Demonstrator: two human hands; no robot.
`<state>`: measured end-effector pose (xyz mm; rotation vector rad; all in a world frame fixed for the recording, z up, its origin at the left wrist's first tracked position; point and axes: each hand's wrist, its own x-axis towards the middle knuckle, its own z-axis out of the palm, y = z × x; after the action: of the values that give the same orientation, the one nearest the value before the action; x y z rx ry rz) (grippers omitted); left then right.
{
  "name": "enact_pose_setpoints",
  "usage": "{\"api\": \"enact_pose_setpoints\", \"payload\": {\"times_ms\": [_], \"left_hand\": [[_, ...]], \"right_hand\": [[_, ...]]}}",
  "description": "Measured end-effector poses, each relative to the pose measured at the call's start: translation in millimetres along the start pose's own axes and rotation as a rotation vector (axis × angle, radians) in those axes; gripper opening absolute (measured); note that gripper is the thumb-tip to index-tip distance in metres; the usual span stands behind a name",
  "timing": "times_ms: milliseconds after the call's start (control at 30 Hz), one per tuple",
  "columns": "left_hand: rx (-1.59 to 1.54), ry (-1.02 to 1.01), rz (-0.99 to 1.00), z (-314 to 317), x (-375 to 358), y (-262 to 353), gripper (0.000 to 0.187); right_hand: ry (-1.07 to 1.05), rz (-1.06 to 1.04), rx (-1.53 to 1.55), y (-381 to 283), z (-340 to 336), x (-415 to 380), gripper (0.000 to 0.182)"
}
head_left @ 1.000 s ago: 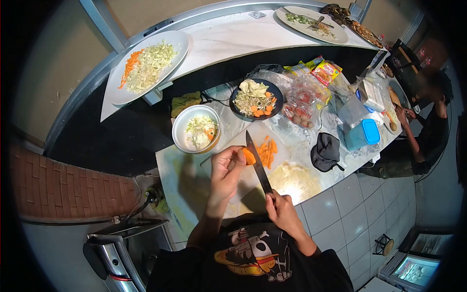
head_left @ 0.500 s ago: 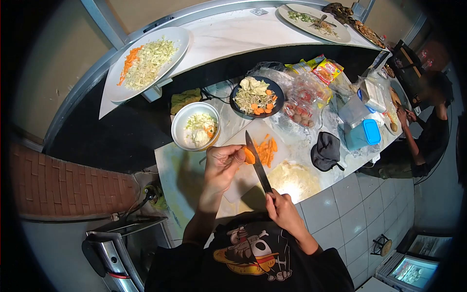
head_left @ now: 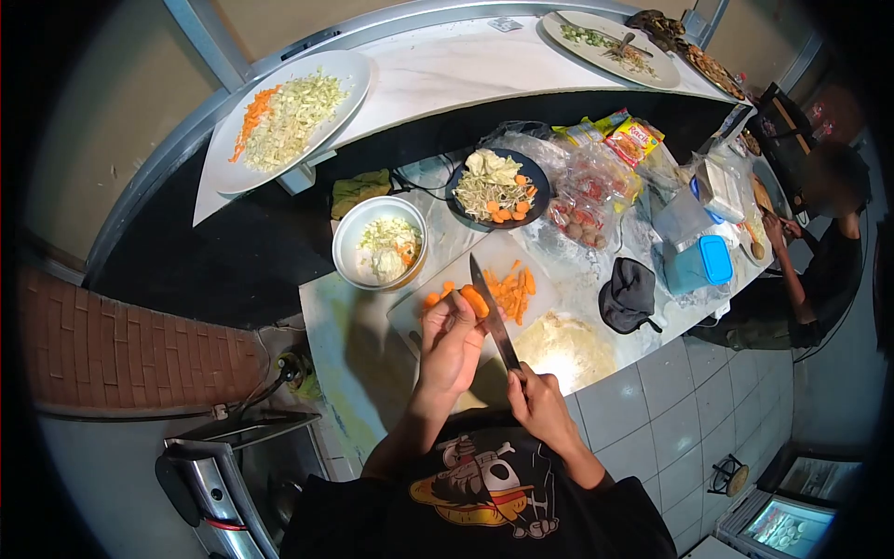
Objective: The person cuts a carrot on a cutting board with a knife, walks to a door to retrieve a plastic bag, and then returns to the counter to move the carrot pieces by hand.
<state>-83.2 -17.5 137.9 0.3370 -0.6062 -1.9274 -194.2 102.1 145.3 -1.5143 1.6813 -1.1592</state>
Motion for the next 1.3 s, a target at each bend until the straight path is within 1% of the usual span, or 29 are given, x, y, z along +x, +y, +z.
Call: {"api": "enact_pose_setpoints", "payload": {"times_ms": [67,133,267,333,367,433,467,500,533,567,633,767,833,867,933,967,1033,1133,1267,1300], "left_hand": [[0.027,-0.014,0.022,0,0,3,0.02],[0.183,-0.074,0.07,-1,3,7,0.018],[0.243,-0.065,0.117,0,9,22,0.019],[0.705,-0.106,0.208,8,9,38,0.023],[0.706,-0.106,0.207,8,9,42,0.023],[0.882,-0.158,0.176,9,10,50,0.029],[0.883,-0.16,0.178,12,10,50,0.029],[0.856,-0.114,0.211,16,10,48,0.024],[0.829,-0.069,0.242,19,10,45,0.02],[0.829,-0.07,0.245,15,9,38,0.02],[0.552,-0.002,0.175,4,5,26,0.018],[0.646,-0.031,0.157,2,-2,24,0.026],[0.54,-0.04,0.186,9,-4,22,0.024],[0.542,-0.04,0.191,12,-4,20,0.024],[0.412,0.078,0.21,17,-6,16,0.017],[0.413,0.077,0.21,9,-6,14,0.017],[0.422,0.01,0.193,-7,-8,9,0.023],[0.34,0.07,0.194,-2,-14,1,0.025],[0.385,0.05,0.177,4,-10,15,0.026],[0.591,0.051,0.187,10,-9,25,0.02]], "right_hand": [[-0.027,0.021,-0.003,-4,-3,1,0.017],[-0.049,0.038,-0.008,-5,-5,1,0.017],[-0.065,0.009,-0.015,0,-7,1,0.018],[-0.072,0.013,-0.009,0,-9,0,0.018],[-0.08,0.034,-0.009,-3,-11,0,0.018],[-0.089,0.05,-0.008,-6,-12,2,0.019],[-0.091,0.033,-0.005,-7,-12,3,0.019],[-0.094,0.016,-0.003,-7,-13,3,0.019],[-0.092,0.014,-0.004,-10,-13,5,0.019],[-0.095,0.036,-0.001,-12,-13,7,0.02],[-0.1,0.054,0.002,-14,-13,8,0.02],[-0.101,0.027,-0.04,-15,-12,9,0.02],[-0.095,0.029,-0.032,-16,-11,9,0.02],[-0.109,0.049,-0.015,-15,-11,10,0.021],[-0.126,0.071,0.005,-15,-10,9,0.021],[-0.119,0.051,0.001,-16,-9,10,0.021],[-0.114,0.032,-0.003,-17,-7,11,0.021],[-0.114,0.048,0.041,-19,-6,15,0.022],[-0.115,0.073,0.013,-20,-9,17,0.021],[-0.105,0.066,-0.01,-19,-10,17,0.021]]}}
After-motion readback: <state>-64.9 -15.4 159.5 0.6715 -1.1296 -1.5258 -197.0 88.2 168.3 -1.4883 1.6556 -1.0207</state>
